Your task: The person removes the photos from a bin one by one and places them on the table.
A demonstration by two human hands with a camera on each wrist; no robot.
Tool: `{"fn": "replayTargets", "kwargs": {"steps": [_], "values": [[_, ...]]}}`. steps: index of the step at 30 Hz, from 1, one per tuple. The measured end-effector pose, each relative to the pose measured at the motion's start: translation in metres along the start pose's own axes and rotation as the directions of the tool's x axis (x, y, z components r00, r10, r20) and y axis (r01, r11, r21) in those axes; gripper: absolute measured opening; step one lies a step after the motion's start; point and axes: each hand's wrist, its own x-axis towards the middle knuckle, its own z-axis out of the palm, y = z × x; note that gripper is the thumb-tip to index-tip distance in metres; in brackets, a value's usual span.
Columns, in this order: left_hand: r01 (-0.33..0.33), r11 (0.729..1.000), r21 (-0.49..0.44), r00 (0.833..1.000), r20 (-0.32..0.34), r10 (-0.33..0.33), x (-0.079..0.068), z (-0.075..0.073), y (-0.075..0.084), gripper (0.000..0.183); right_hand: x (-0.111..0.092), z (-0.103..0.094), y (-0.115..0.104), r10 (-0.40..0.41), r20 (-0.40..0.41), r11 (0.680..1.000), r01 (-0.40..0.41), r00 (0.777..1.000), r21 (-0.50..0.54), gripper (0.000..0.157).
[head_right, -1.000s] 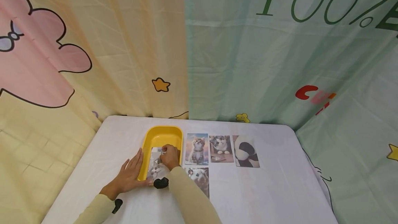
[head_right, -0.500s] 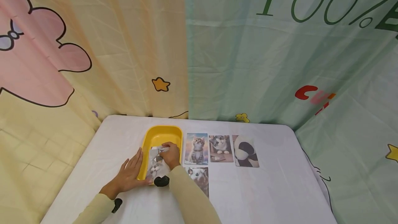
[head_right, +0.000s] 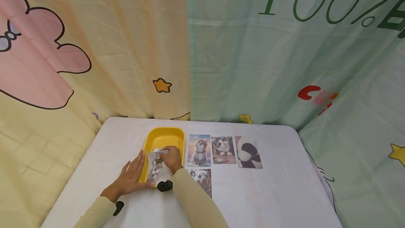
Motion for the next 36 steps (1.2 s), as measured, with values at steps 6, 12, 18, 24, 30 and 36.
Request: {"fn": "replayTargets", "kwargs": {"steps": [6, 12, 18, 24, 30, 36], "values": [[0.009, 1.0, -0.009, 1.0, 0.004, -0.009, -0.001, -0.001, 0.0, 0.121, -0.001, -0.01, -0.01, -0.05, 0.052, 0.997, 0.053, 0.997, -0.061, 0.007], [0.034, 0.999, -0.033, 0.999, 0.038, -0.033, -0.001, -0.002, 0.002, 0.12, -0.004, -0.033, -0.016, -0.15, 0.041, 0.976, 0.155, 0.988, -0.15, 0.012], [0.053, 0.998, -0.028, 0.998, 0.046, -0.051, 0.0, -0.001, 0.002, 0.123, -0.007, -0.056, -0.01, -0.2, -0.063, 0.975, 0.193, 0.978, -0.108, 0.018], [0.038, 0.999, -0.019, 0.999, 0.04, -0.037, 0.002, 0.0, 0.0, 0.125, -0.008, -0.084, 0.004, -0.075, -0.178, 0.987, 0.098, 0.981, 0.128, 0.021], [0.028, 0.999, -0.028, 0.999, 0.039, -0.027, 0.001, -0.001, 0.0, 0.126, -0.015, -0.121, 0.007, -0.016, -0.218, 0.974, 0.064, 0.976, 0.217, 0.029], [0.036, 0.998, -0.051, 0.998, 0.05, -0.033, 0.001, -0.002, 0.002, 0.124, -0.024, -0.161, 0.011, -0.03, -0.22, 0.973, 0.079, 0.975, 0.218, 0.027]]}}
